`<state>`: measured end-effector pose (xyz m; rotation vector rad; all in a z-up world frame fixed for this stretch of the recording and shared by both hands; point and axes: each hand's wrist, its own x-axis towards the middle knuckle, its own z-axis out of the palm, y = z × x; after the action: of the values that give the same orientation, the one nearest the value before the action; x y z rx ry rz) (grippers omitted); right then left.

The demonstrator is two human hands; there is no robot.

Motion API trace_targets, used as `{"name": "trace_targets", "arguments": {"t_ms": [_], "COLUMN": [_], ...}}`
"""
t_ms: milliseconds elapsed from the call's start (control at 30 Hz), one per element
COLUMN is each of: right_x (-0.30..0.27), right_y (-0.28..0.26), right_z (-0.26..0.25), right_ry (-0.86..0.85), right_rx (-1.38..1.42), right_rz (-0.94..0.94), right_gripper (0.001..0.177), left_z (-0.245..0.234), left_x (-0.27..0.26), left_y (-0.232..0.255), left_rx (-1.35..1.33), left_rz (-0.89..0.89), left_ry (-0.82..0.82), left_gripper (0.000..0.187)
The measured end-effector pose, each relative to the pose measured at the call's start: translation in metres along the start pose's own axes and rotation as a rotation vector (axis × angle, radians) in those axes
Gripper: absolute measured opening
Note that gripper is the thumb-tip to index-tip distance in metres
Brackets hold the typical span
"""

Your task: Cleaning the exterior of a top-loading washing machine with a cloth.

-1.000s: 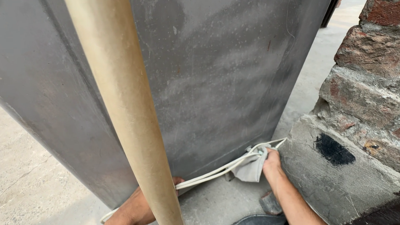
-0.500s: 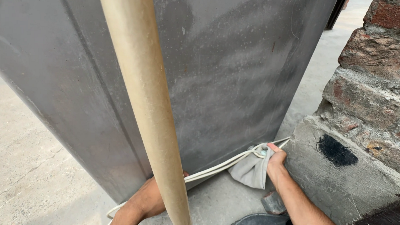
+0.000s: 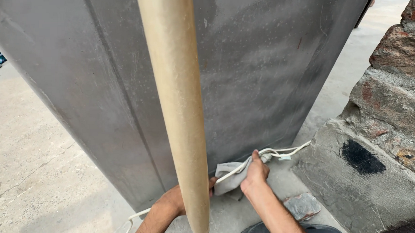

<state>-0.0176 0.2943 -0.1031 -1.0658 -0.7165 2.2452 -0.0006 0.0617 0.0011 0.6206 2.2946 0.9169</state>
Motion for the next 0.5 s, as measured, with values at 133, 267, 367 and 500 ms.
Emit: {"name": "trace_targets", "arguments": {"t_ms": [133, 267, 367, 500], "right_x": [-0.031, -0.003, 0.046, 0.017], "right_y": [0.032, 0.02, -0.001, -0.004], "right_z": [-0.007, -0.007, -0.019, -0.009], "right_ry": [-0.115, 0.012, 0.112, 0.081], "right_rx": [-0.135, -0.099, -0.008, 0.039], "right_rz": [0.113, 0.034, -0.068, -0.195], "right_gripper": [0.036, 0.039, 0.038, 0.039], "left_z": [0.002, 0.002, 0.007, -0.003], "left_x": [-0.002, 0.003, 0.004, -0.004], "left_y": [-0.003, -0.017, -0.043, -0.022], "left_rx": [0.084, 0.211, 0.166, 0.145], "left_rz": [0.086, 0.205, 0.276, 0.286], "left_ry": [0.029, 0.068, 0.088, 0.114], "left_gripper": [0.026, 0.028, 0.025, 0.022]}}
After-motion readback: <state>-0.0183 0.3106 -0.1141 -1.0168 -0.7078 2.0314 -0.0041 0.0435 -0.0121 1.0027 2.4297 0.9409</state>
